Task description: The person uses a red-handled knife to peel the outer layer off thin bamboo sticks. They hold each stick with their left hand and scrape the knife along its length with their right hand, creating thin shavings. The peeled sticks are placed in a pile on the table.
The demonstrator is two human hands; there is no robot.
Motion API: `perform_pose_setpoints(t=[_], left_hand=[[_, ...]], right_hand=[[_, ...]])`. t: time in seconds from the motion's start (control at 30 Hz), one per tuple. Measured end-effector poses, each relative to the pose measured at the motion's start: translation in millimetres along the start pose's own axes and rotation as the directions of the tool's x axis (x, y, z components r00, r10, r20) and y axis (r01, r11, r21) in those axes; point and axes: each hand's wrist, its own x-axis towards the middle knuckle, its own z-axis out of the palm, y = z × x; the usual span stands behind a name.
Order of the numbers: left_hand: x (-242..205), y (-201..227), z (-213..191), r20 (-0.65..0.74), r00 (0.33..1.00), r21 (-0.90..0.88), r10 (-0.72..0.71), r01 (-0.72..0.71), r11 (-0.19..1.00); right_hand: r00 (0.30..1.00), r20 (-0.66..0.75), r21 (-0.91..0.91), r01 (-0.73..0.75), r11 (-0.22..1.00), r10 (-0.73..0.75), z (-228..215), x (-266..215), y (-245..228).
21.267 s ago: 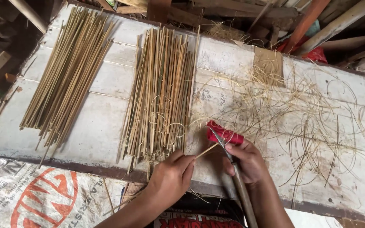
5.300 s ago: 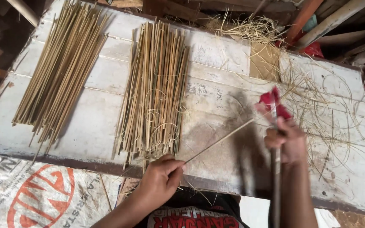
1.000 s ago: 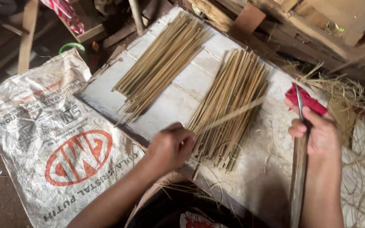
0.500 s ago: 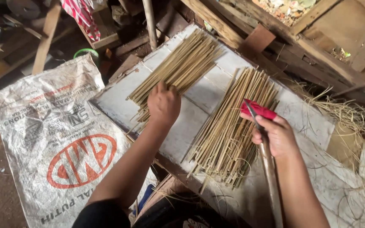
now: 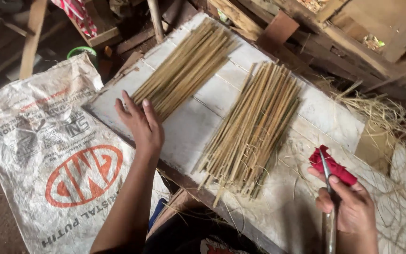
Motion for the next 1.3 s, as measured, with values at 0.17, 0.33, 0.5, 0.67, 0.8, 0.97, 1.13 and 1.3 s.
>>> perform_pose_setpoints(t=[0.17,0.33,0.5,0.67,0.8,0.97,1.13,1.3], left_hand=[[-18,13,4,-0.085,0.987,0.217,0.135,-0.114,0.969],[-82,48,10,0.291,0.881,-0.094,0.373,-0.362,0.928],[-85,28,30,0.566,0.758,0.323,0.323,-0.565,0.760],[-93,67,7,0.582,0.789,0.606,0.198,-0.582,0.542],[-116,91,-11,0.697,0.527,0.000,0.486,-0.678,0.735],[-171,103,5,0.962,0.078,-0.215,0.263,-0.377,0.901],[-191,99,26,0.922,0.080,-0.318,0.380,-0.407,0.856],[-221,104,48,0.679,0.280,-0.425,0.679,-0.605,0.674]], right_hand=[[0.982,-0.189,-0.153,-0.017,0.988,-0.012,11,-48,10],[0.964,-0.264,-0.017,-0.030,0.999,0.024,-23,-79,45],[0.971,-0.236,0.185,0.065,0.981,-0.020,-10,-87,64],[0.979,-0.193,0.253,0.110,0.961,-0.061,-9,-98,75],[0.981,-0.190,0.248,0.085,0.965,-0.038,-1,-98,61],[0.988,-0.155,0.304,0.063,0.951,-0.016,13,-83,33],[0.957,-0.260,0.050,0.144,0.988,-0.126,12,-85,18],[0.968,-0.065,0.342,-0.206,0.917,0.242,49,-79,63]])
